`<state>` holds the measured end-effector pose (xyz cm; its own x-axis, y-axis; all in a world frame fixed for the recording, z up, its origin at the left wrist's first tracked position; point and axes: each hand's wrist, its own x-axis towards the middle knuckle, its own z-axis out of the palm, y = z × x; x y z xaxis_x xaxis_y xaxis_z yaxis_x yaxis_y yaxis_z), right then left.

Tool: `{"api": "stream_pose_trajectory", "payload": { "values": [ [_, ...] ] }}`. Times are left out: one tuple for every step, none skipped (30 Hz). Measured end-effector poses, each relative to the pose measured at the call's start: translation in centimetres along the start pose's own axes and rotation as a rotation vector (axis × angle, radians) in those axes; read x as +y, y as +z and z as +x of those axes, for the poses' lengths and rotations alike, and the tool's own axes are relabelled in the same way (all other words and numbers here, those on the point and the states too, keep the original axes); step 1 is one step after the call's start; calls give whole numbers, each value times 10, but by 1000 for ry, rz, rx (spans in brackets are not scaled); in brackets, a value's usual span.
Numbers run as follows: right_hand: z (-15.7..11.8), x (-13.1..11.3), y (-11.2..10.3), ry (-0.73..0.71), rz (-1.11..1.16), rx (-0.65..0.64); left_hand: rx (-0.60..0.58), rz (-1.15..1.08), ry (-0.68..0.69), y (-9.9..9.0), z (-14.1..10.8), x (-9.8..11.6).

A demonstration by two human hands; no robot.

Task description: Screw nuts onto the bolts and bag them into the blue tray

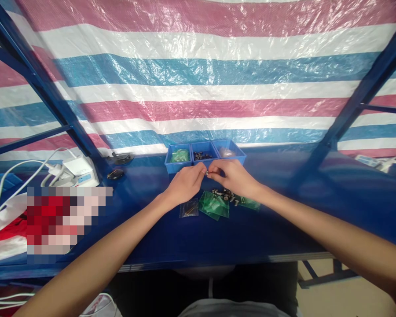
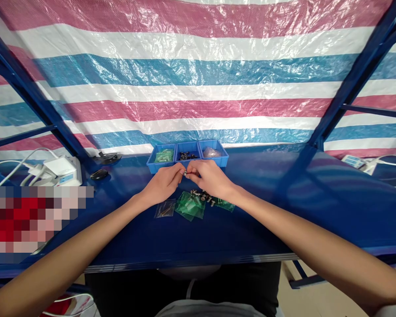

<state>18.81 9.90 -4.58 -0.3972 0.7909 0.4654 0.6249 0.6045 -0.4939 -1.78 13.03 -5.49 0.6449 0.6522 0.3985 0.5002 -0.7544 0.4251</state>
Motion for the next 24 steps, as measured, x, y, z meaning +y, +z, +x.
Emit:
{"api": "stream_pose_trajectory", "payload": {
  "values": [
    [-1, 0, 0, -28, -33, 20, -1, -14, -9, 0, 0, 0],
    [-1, 0, 0, -56, -60, 35, -1, -31, -18, 0, 0, 0],
    [-1, 0, 0, -82, -79, 42, 0, -49, -27, 0, 1, 0],
    [-2, -1, 0, -102, -88, 43, 2, -66, -33, 0, 1, 0],
    [-2, -1, 0, -115, -90, 42, 3, -81, -35, 0, 1, 0],
    [-2, -2, 0, -121, -87, 42, 3, -91, -33, 0, 1, 0],
    [-1, -3, 0, -119, -79, 42, 3, -99, -28, 0, 1, 0],
    [-1, -3, 0, -105, -63, 43, 4, -104, -22, 0, 1, 0],
    [0, -4, 0, -80, -37, 43, 6, -105, -18, 0, 1, 0],
    [0, -4, 0, -44, -4, 42, 11, -103, -16, 1, 1, 0],
    [0, -4, 0, -1, 33, 42, 18, -96, -14, 1, 1, 0],
    [1, -3, -1, 44, 72, 43, 27, -83, -10, 1, 1, 0],
    [1, -2, -1, 85, 111, 43, 37, -65, -4, 2, 1, 1],
    [1, -2, -1, 116, 148, 44, 46, -46, 4, 2, 1, 1],
    [2, -1, -1, 139, 183, 44, 51, -30, 14, 2, 1, 1],
    [2, -1, -2, 157, 213, 42, 55, -19, 23, 2, 1, 1],
    [2, -1, -2, 169, 238, 41, 54, -14, 30, 2, 1, 1],
    [3, -1, -2, 177, 254, 39, 52, -11, 34, 2, 1, 1],
    [3, -2, -2, 180, 260, 41, 50, -9, 36, 2, 0, 1],
    [3, -3, -2, 182, 253, 43, 50, -5, 36, 2, 0, 2],
    [3, -4, -2, 182, 237, 46, 48, 2, 37, 2, 0, 2],
    [4, -6, -2, 181, 217, 50, 43, 11, 38, 2, 0, 2],
    [3, -7, -3, 180, 198, 50, 36, 22, 41, 2, 0, 2],
    [3, -8, -3, 180, 183, 46, 29, 32, 48, 2, 0, 2]
  ]
}}
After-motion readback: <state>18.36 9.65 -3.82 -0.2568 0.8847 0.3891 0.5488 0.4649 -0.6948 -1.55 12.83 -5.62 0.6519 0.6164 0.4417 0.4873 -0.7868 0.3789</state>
